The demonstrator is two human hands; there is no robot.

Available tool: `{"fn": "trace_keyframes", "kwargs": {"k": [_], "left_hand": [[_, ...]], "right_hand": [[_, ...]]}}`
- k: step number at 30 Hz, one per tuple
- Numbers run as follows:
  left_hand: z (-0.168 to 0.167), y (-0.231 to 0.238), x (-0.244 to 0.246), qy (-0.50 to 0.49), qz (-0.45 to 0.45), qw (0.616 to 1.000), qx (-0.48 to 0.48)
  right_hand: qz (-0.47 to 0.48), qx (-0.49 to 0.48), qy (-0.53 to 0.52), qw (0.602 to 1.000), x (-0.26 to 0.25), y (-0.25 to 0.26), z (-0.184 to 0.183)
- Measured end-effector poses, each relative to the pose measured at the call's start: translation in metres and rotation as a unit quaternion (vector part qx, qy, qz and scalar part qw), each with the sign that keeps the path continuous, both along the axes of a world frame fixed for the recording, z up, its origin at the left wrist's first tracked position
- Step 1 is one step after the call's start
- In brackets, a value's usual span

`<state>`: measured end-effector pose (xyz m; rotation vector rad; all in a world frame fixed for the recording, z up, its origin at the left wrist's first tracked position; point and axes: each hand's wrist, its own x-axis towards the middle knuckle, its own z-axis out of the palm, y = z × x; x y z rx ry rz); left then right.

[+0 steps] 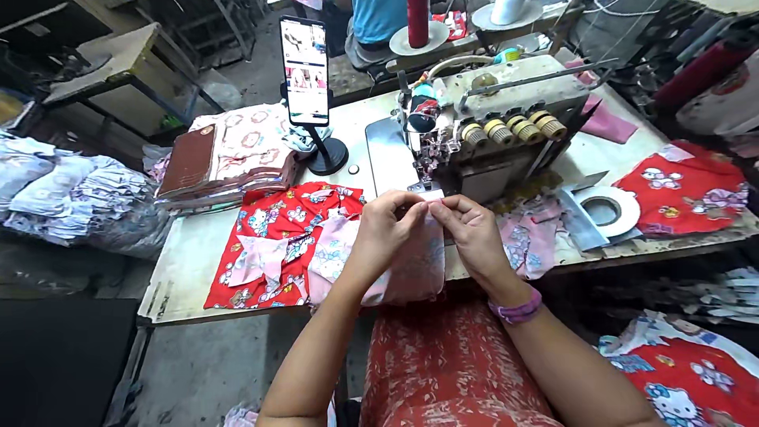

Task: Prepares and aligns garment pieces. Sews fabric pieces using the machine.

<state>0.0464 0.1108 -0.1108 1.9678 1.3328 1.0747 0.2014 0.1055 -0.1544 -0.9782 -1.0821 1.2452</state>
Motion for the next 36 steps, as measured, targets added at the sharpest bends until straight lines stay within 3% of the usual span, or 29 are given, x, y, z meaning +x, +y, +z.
{"fn": "trace_keyframes", "kwargs": {"k": [3, 6, 11, 18, 22, 24, 27, 32, 36], "left_hand": [[-0.017, 0.014, 0.007, 0.121, 0.03, 0.986, 0.107], [-0.025, 0.023, 0.009, 0.147, 0.038, 0.981, 0.119], [-0.023, 0.031, 0.01, 0.149, 0.04, 0.983, 0.104], [-0.019, 0.052, 0.021, 0.127, 0.061, 0.988, 0.067], [-0.02, -0.01, -0.014, 0.186, 0.114, 0.968, 0.123], [-0.054, -0.066, -0.049, 0.221, 0.206, 0.946, 0.113], [-0.104, -0.13, -0.091, 0.195, 0.253, 0.947, 0.047], [-0.04, -0.122, -0.121, 0.19, 0.233, 0.948, 0.109], [-0.045, -0.09, -0.088, 0.199, 0.151, 0.966, 0.068]], "right_hand": [[0.036, 0.03, -0.078, 0.996, 0.001, 0.0, -0.015], [0.102, 0.044, -0.191, 0.975, 0.013, -0.007, -0.015], [0.16, -0.03, -0.103, 0.981, 0.027, 0.005, -0.003], [0.038, -0.068, -0.019, 0.997, 0.015, 0.008, -0.014], [0.087, -0.089, -0.071, 0.99, 0.022, -0.031, -0.031], [0.136, -0.125, -0.103, 0.977, 0.027, -0.054, -0.048], [0.155, -0.148, -0.114, 0.97, 0.032, -0.082, -0.065], [0.148, -0.088, -0.085, 0.981, 0.029, -0.097, -0.021], [0.139, -0.122, -0.129, 0.974, 0.023, -0.078, -0.045]]}}
